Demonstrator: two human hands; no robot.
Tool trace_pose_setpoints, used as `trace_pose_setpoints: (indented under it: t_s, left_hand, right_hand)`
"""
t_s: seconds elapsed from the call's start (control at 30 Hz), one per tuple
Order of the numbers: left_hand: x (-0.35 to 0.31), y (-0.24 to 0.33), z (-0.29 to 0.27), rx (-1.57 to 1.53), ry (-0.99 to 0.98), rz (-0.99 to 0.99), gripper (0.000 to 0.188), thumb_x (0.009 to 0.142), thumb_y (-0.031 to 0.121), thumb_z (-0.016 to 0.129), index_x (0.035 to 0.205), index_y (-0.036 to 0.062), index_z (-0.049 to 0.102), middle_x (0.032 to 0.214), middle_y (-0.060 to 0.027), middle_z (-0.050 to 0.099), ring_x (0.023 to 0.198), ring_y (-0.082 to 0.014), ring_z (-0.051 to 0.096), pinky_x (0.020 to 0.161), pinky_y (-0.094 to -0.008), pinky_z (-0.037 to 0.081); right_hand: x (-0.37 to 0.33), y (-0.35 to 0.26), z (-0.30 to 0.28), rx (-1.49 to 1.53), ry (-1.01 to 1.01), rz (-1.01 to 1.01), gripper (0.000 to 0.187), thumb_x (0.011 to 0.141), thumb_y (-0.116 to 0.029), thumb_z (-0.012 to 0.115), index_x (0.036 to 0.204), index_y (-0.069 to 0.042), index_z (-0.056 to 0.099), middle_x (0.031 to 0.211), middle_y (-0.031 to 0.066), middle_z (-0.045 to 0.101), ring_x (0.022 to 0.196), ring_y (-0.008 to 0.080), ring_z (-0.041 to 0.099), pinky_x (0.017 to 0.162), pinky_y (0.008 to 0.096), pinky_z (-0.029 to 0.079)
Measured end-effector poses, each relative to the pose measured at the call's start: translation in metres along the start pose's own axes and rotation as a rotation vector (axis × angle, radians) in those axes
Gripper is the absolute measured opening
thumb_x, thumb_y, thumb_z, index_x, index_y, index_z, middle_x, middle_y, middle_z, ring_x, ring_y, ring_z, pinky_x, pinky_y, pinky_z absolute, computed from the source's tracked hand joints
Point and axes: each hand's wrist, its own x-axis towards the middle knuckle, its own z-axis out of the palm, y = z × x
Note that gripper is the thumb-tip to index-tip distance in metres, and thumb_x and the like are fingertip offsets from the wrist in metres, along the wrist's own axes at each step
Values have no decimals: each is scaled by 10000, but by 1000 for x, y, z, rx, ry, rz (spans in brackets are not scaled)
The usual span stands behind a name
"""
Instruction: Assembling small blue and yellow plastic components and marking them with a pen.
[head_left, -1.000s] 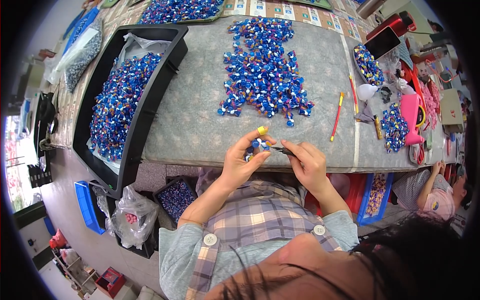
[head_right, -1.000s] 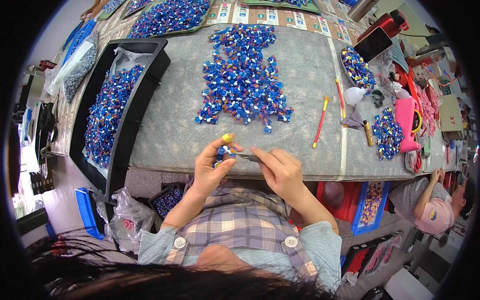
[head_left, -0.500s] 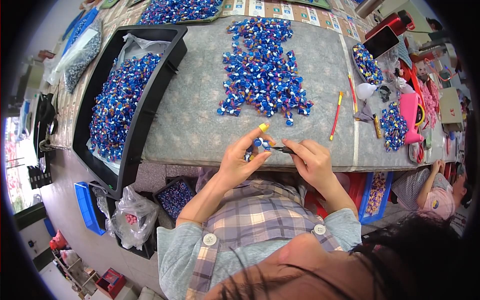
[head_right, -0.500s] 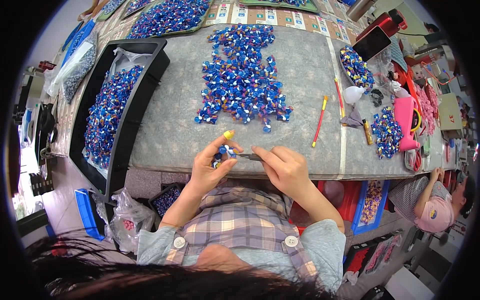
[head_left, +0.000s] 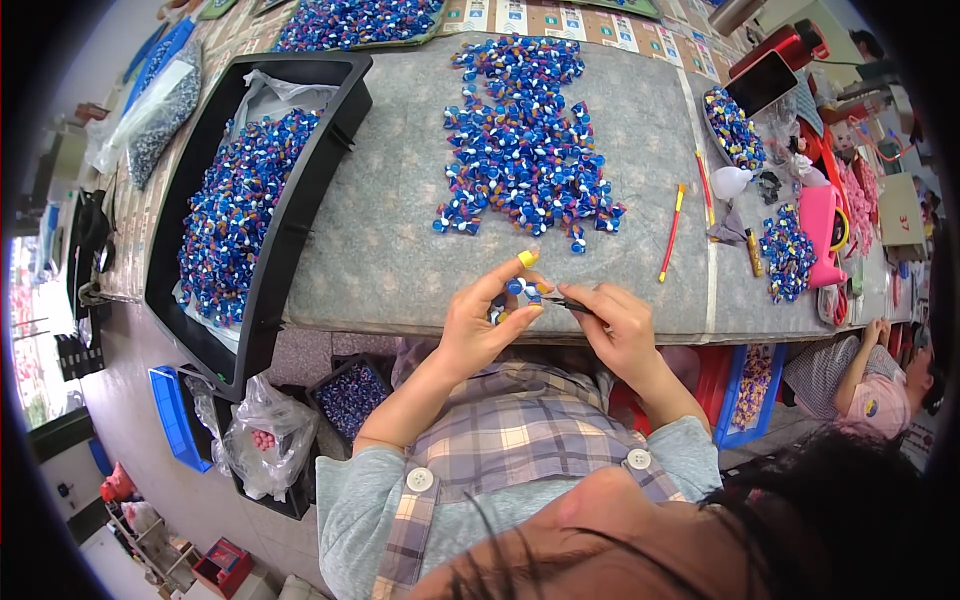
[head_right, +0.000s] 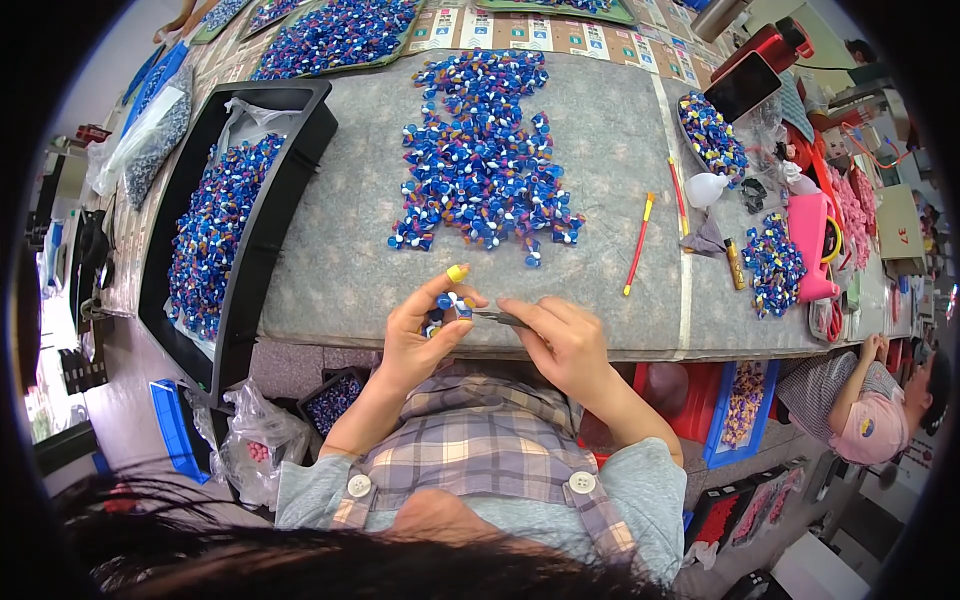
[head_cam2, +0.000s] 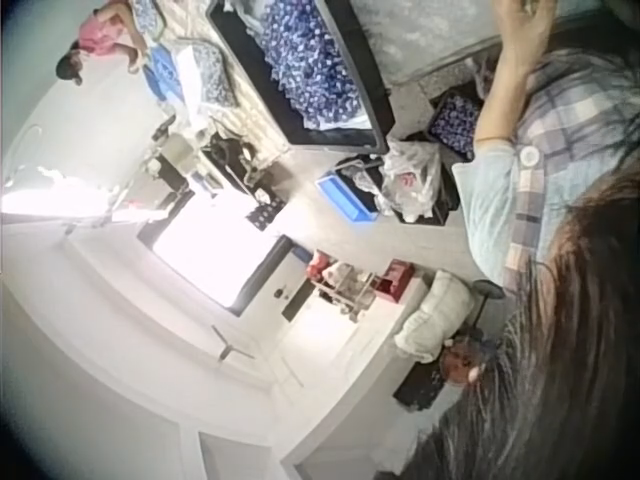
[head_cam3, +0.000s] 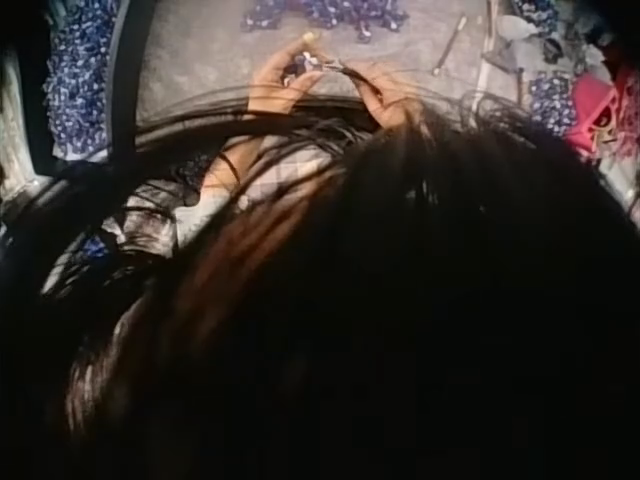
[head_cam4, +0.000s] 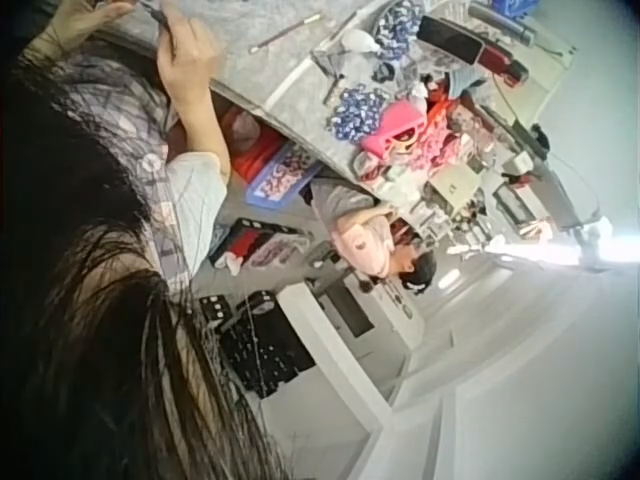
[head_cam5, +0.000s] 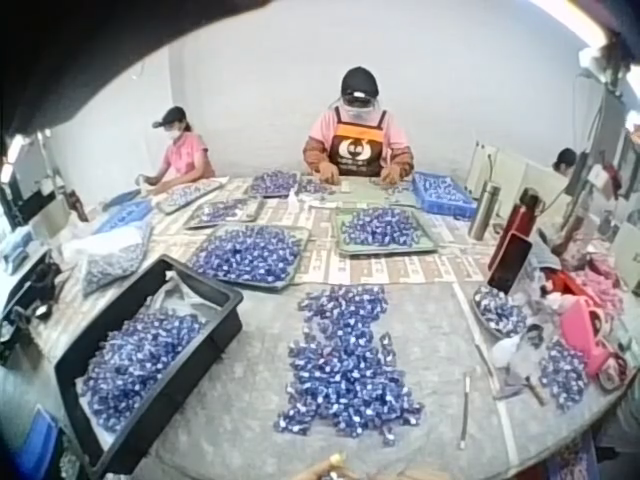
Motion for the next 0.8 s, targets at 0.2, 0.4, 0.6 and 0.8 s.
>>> trace_pose_setpoints:
  t_s: [0.2, 0.4, 0.6, 0.8]
  left_hand:
    - [0, 4, 0, 41, -5, -4, 533, 754, -30, 599, 1255, 38, 432, 946, -37, 603, 592, -8, 393, 548, -144, 350]
    - [0, 3, 0, 110, -3, 29, 540, 743, -39, 597, 1252, 37, 435, 936, -34, 608, 585, -8, 398, 543, -147, 355]
    - [-3, -1, 4, -11, 20, -34, 498, 763, -35, 586, 1237, 20, 445, 950, -52, 609, 598, -1, 395, 551, -136, 354]
    - [-2, 0, 5, -35, 27, -52, 482, 769, -41, 578, 1230, 19, 451, 950, -55, 607, 605, 1, 394, 563, -129, 350]
  right_hand:
    - [2, 1, -6, -42, -42, -23, 368, 650, -6, 620, 1005, -102, 624, 628, 50, 493, 551, 198, 512, 496, 312, 408]
    - [6, -1, -9, -166, 11, -122, 383, 639, -10, 625, 1009, -109, 626, 626, 31, 490, 559, 182, 509, 492, 305, 407]
    - [0, 2, 1, -267, 116, -159, 405, 622, -8, 627, 1014, -109, 627, 637, 35, 490, 555, 186, 498, 491, 308, 400]
    - [-4, 6, -4, -67, 66, -22, 377, 644, 10, 614, 1005, -96, 625, 643, 62, 492, 552, 207, 494, 493, 317, 395]
